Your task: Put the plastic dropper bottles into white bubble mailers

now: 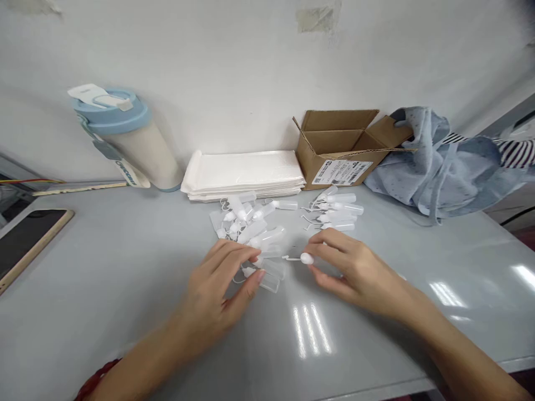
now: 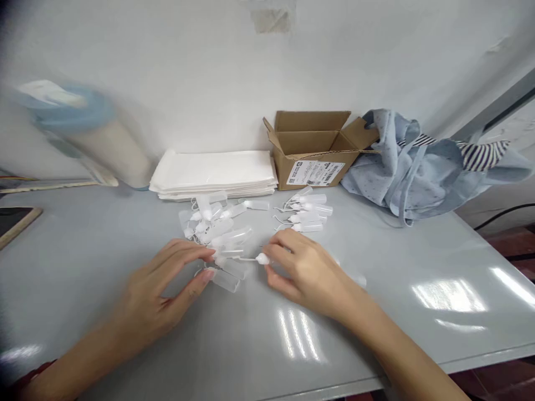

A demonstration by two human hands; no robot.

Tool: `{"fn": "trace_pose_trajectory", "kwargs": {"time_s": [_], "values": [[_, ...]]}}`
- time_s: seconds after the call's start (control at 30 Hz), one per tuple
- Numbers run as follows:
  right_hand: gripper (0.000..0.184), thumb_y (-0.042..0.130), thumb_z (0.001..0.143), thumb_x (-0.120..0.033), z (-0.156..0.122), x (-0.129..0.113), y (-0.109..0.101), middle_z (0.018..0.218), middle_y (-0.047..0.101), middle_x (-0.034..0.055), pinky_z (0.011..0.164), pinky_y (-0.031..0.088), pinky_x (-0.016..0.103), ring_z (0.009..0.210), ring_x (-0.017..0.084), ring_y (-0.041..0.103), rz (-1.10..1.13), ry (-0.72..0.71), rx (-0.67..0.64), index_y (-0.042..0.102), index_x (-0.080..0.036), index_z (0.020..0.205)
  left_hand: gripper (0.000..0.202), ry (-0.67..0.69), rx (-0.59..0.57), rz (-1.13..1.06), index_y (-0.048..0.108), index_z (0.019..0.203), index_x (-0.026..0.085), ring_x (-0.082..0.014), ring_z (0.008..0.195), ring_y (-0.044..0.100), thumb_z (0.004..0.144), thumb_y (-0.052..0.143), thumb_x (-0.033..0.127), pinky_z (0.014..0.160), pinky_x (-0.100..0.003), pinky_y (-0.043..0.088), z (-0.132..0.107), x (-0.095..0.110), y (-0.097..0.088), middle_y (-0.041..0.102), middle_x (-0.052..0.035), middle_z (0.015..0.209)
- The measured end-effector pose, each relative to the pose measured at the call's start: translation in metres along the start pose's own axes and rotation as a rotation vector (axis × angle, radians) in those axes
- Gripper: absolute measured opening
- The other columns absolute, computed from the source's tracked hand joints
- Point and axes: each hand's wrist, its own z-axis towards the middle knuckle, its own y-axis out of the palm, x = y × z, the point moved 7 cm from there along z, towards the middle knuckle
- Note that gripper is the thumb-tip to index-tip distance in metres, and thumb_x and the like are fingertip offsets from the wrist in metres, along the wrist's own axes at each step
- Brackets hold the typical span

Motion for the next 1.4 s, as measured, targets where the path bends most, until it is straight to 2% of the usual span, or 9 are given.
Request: {"fn": "trace_pose_trajectory", "kwargs": {"time_s": [0.17,0.43,0.63,0.8,0.93,1.13,1.4], "values": [[0.018,0.048,0.091,-0.013,0.004,-0.012,0.008,0.084,0.061,0.0103,0.065,0.048,0.032,0.075,0.020,0.058,0.027,-0.044,-0.028,0.065,-0.008,0.096,0.015,0.026,-0.046,-0.082,0.056,0.108,0.016,-0.0168,0.088,0.058,0.093,0.056,0.012,0.078,-0.030,0.051,-0.003,0.005,0.006,0.065,-0.0037,0.093],[0.018,0.048,0.090,-0.013,0.000,-0.023,0.012,0.082,0.060,0.0090,0.063,0.048,0.031,0.074,0.019,0.056,0.031,-0.078,-0.018,0.065,-0.008,0.095,0.016,0.073,-0.046,-0.144,0.059,0.101,0.016,-0.0140,0.082,0.057,0.091,0.056,0.004,0.076,-0.028,0.049,-0.005,0.010,0.009,0.065,-0.0018,0.088],[0.020,0.046,0.092,-0.014,0.000,-0.029,0.018,0.083,0.060,0.0085,0.060,0.046,0.031,0.074,0.019,0.056,-0.010,-0.101,-0.041,0.065,-0.010,0.098,0.015,0.055,-0.086,-0.199,0.062,0.092,0.014,-0.0144,0.077,0.056,0.090,0.054,0.001,0.071,-0.028,0.047,-0.002,0.011,0.010,0.065,-0.0035,0.080],[0.021,0.046,0.093,-0.015,0.000,-0.028,0.014,0.084,0.060,0.0089,0.063,0.048,0.031,0.076,0.019,0.057,0.001,-0.099,0.006,0.063,-0.009,0.103,0.015,0.038,-0.131,-0.231,0.064,0.090,0.014,-0.0156,0.077,0.057,0.089,0.054,0.003,0.070,-0.029,0.048,-0.003,0.012,0.012,0.064,-0.0042,0.079],[0.021,0.046,0.093,-0.016,-0.001,-0.030,0.014,0.082,0.060,0.0080,0.060,0.047,0.031,0.073,0.019,0.057,-0.018,-0.106,-0.010,0.064,-0.009,0.101,0.016,0.037,-0.109,-0.257,0.065,0.092,0.016,-0.0152,0.075,0.057,0.089,0.055,0.003,0.068,-0.028,0.048,-0.003,0.013,0.013,0.065,-0.0035,0.079],[0.021,0.046,0.093,-0.015,0.000,-0.032,0.014,0.083,0.061,0.0079,0.058,0.045,0.031,0.074,0.020,0.059,-0.030,-0.101,0.009,0.065,-0.009,0.101,0.016,-0.004,-0.141,-0.275,0.066,0.092,0.017,-0.0144,0.073,0.058,0.090,0.055,0.005,0.066,-0.026,0.049,-0.003,0.011,0.017,0.067,-0.0025,0.079],[0.022,0.044,0.094,-0.015,-0.001,-0.035,0.012,0.081,0.061,0.0068,0.055,0.043,0.029,0.070,0.018,0.059,-0.046,-0.111,0.020,0.065,-0.010,0.100,0.014,-0.076,-0.088,-0.310,0.066,0.088,0.015,-0.0117,0.069,0.058,0.090,0.056,0.006,0.064,-0.023,0.047,-0.004,0.010,0.016,0.065,-0.0012,0.075]]}}
